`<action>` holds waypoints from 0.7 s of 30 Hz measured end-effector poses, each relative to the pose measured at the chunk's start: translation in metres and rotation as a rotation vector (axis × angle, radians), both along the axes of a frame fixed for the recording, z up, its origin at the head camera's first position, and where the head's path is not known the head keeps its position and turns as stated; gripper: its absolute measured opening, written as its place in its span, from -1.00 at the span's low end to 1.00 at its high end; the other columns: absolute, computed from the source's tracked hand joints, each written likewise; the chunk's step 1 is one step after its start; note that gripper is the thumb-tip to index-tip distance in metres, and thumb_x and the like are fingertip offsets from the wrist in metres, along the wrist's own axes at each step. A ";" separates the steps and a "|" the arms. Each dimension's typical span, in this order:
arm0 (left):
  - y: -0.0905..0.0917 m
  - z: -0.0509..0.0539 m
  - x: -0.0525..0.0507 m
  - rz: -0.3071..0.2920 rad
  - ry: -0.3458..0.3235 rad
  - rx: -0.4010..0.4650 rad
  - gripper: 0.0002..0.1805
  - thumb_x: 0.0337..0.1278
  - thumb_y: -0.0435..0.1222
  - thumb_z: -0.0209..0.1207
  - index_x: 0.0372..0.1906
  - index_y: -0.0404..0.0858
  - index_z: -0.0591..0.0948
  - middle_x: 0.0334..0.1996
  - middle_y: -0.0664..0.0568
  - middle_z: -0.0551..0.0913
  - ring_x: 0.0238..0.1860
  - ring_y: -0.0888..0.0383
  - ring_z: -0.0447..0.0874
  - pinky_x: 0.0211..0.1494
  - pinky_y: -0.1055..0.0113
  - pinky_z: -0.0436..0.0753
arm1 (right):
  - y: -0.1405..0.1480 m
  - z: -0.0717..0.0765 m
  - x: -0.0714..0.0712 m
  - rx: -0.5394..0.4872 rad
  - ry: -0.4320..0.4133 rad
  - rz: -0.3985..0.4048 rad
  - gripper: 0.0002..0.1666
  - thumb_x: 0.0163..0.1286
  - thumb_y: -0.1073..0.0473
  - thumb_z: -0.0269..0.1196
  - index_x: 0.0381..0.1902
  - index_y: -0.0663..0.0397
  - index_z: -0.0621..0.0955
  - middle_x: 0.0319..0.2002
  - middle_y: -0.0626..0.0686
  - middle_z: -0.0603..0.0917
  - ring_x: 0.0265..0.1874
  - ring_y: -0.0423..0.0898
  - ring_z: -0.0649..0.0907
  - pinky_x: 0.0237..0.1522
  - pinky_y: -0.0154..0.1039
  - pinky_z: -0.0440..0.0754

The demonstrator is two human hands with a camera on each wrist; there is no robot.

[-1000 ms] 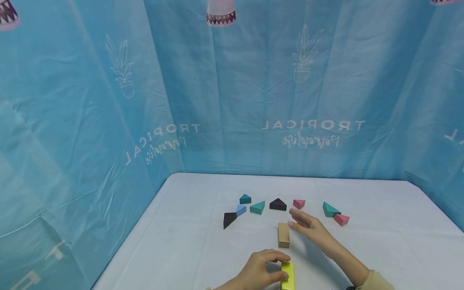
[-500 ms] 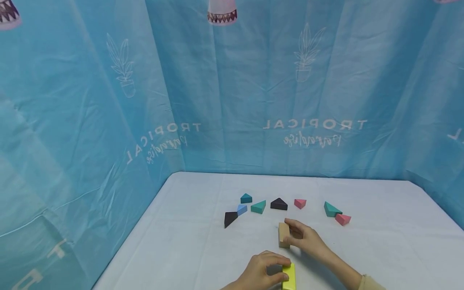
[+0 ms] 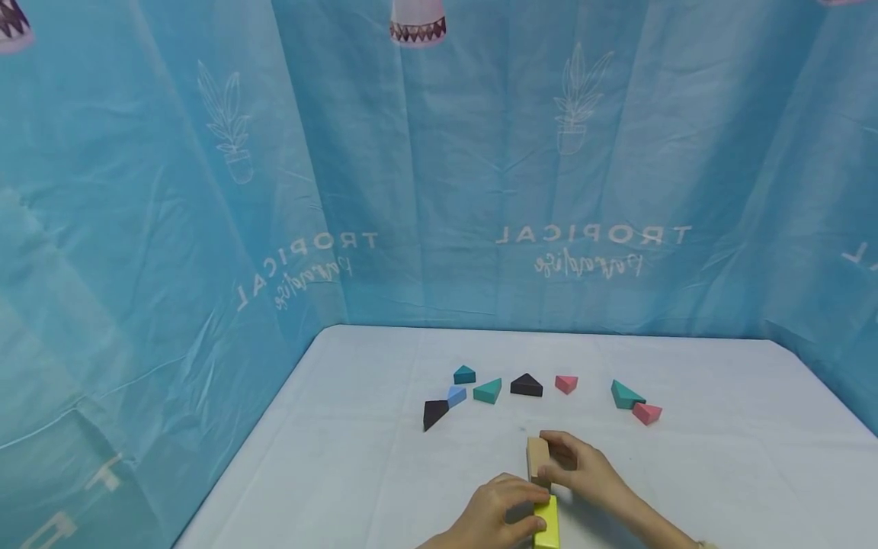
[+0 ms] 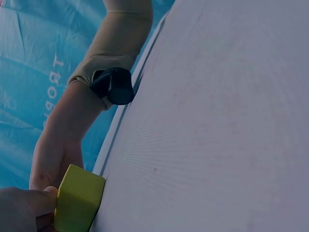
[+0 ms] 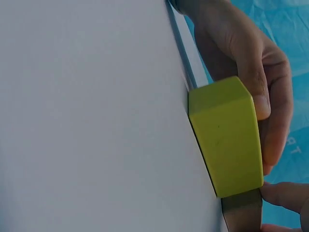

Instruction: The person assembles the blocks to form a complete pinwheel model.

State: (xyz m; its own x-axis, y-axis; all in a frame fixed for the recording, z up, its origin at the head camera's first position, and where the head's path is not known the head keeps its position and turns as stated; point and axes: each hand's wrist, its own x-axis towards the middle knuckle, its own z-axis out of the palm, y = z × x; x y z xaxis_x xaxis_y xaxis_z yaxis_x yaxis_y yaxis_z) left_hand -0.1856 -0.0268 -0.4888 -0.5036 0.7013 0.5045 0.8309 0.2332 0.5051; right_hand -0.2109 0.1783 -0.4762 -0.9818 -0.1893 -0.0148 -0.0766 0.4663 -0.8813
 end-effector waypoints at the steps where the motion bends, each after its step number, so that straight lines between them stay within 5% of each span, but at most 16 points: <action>1: 0.000 0.000 0.000 -0.002 0.005 -0.005 -0.71 0.19 -0.27 0.23 -0.01 -0.29 0.63 -0.06 0.07 0.67 0.01 0.33 0.53 0.08 0.53 0.44 | 0.000 0.001 0.002 0.014 -0.001 -0.011 -0.23 0.08 -0.03 0.43 0.18 0.24 0.47 0.12 0.26 0.52 0.11 0.19 0.52 0.06 0.00 0.51; 21: -0.002 -0.001 -0.002 -0.012 0.168 -0.017 -0.69 0.19 -0.23 0.23 -0.02 -0.31 0.62 -0.13 0.08 0.68 -0.02 0.30 0.52 0.09 0.58 0.40 | 0.005 0.000 0.015 0.032 0.015 0.022 -0.27 0.14 -0.01 0.40 0.16 0.29 0.46 0.06 0.27 0.56 0.07 0.21 0.54 0.05 0.04 0.50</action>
State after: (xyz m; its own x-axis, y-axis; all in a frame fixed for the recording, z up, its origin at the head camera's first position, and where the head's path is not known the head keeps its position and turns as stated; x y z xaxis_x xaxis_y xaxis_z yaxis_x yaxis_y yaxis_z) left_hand -0.1878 -0.0284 -0.4900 -0.4049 0.7160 0.5686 0.9060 0.2302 0.3552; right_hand -0.1960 0.1828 -0.4758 -0.9775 -0.2107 -0.0061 -0.1008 0.4921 -0.8647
